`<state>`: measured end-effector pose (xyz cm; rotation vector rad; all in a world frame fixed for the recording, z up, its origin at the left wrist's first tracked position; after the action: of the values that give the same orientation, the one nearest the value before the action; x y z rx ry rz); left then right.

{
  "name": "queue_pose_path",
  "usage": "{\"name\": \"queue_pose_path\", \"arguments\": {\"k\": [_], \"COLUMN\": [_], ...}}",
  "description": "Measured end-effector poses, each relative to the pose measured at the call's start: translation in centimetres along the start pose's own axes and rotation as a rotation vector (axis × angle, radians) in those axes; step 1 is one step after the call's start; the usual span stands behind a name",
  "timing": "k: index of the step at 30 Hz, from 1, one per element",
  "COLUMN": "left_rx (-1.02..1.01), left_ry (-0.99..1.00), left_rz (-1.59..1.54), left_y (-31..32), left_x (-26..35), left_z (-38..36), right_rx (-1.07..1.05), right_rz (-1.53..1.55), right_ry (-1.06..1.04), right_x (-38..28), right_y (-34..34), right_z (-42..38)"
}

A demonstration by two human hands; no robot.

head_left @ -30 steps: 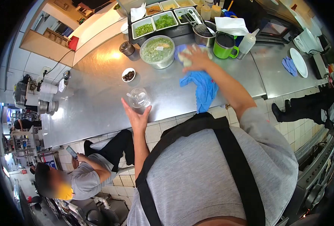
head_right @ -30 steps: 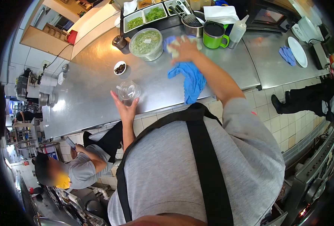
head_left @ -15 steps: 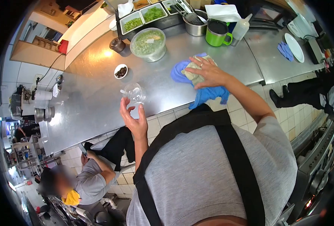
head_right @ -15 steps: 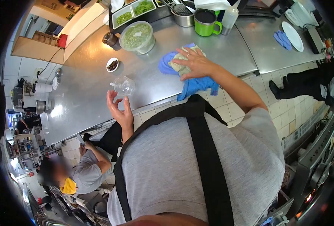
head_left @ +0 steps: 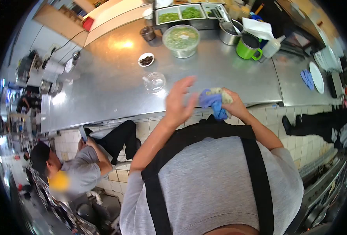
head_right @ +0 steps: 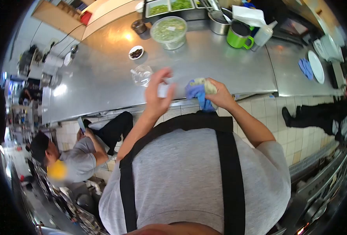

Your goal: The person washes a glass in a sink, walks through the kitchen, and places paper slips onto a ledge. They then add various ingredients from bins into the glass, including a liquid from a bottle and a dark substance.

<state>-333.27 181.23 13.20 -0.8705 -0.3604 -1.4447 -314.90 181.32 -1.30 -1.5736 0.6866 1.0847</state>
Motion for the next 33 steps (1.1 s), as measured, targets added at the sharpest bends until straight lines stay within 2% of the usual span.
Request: {"name": "queue_pose_path", "arguments": {"k": [1,2,3,4,6,9,18,21,23,25,27,28,30,31,33], "left_rx": [-0.086,-0.138,-0.282,-0.252,-0.212,-0.214,-0.587,-0.467,-0.433,-0.070,0.217,0.267,0.370,0.376,0.383], "left_ry": [0.086,0.267,0.310,0.466,0.719,0.924,0.696,0.594,0.341,0.046,-0.130,-0.222,-0.400,-0.404,-0.410], "left_rz": [-0.026,-0.086,-0.128,-0.184,-0.213,-0.054,0.284,0.285,0.316,0.317,0.522,0.503,0.463,0.419,0.325], "left_y": [2.2,4.0,6.6,8.2,9.3,10.0,10.8,7.4,4.5,-1.4,-6.4,-7.3,-8.9,-8.8,-8.3], "left_x": [2.2,5.5,8.0,10.7,16.4,18.6,9.9,7.1,2.6,-2.4,-5.4,-7.1,-10.3,-11.3,-13.0], "left_z": [1.8,3.7,5.4,6.4,7.3,5.7,0.2,-0.8,-2.1,-4.2,-6.1,-6.6,-7.4,-7.3,-7.0], "right_rx": [-0.055,-0.043,-0.062,-0.080,-0.108,-0.107,0.036,0.135,0.194,0.202,0.212,0.209,0.285,0.322,0.142], "right_rz": [0.380,0.614,0.758,0.887,1.046,1.144,1.273,1.278,1.187,0.825,0.063,-0.319,-0.883,-1.165,-0.914], "right_ry": [0.132,0.161,0.174,0.188,0.208,0.232,0.175,0.087,0.003,-0.055,-0.104,-0.127,-0.251,-0.311,-0.478], "right_x": [0.4,-1.5,-2.9,-3.8,-5.0,-4.5,-1.1,0.3,0.4,-1.1,-4.9,-6.5,-9.6,-11.3,-13.5], "right_y": [1.4,2.4,3.8,5.0,6.8,7.4,2.2,-2.5,-6.4,-9.4,-10.9,-11.1,-8.7,-6.7,-1.5], "right_z": [0.9,1.3,1.8,2.3,2.8,2.8,3.6,4.7,5.9,7.6,9.2,10.0,10.8,11.1,11.6]}}
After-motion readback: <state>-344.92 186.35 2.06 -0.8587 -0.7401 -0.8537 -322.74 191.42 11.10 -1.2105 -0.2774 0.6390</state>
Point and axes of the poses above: each hand's wrist, its own z-axis towards the middle knuckle, its own y-axis out of the palm, x = y × z, the point moved 10 cm from there along z, towards the middle knuckle, and after that the axes turned 10 degrees about -z, right-handed, at the moved point
